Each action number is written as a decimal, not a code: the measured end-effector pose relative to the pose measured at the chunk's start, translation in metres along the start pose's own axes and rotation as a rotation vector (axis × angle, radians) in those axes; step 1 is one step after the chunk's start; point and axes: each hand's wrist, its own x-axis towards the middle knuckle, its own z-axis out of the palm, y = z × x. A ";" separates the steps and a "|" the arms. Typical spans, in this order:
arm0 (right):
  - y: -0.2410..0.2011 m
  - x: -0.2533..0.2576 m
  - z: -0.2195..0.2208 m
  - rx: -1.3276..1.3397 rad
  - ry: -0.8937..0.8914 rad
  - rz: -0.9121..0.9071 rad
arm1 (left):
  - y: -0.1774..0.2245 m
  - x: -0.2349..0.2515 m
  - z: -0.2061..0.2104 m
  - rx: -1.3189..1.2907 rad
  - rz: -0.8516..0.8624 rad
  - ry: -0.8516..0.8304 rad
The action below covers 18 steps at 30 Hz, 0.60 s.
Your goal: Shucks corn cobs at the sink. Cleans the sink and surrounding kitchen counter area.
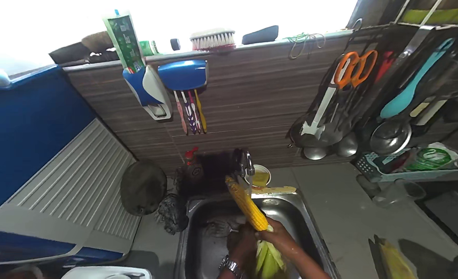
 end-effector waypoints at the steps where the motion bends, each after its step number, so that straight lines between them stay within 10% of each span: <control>1: 0.003 0.002 -0.001 -0.030 0.010 -0.016 | -0.002 0.003 -0.002 -0.041 -0.033 0.001; 12: 0.022 0.001 0.027 -0.503 -0.047 -0.030 | 0.044 -0.010 -0.029 -1.365 -0.094 0.429; 18: 0.018 0.010 0.028 -0.365 -0.056 0.022 | 0.065 0.001 -0.041 -1.169 -0.004 0.356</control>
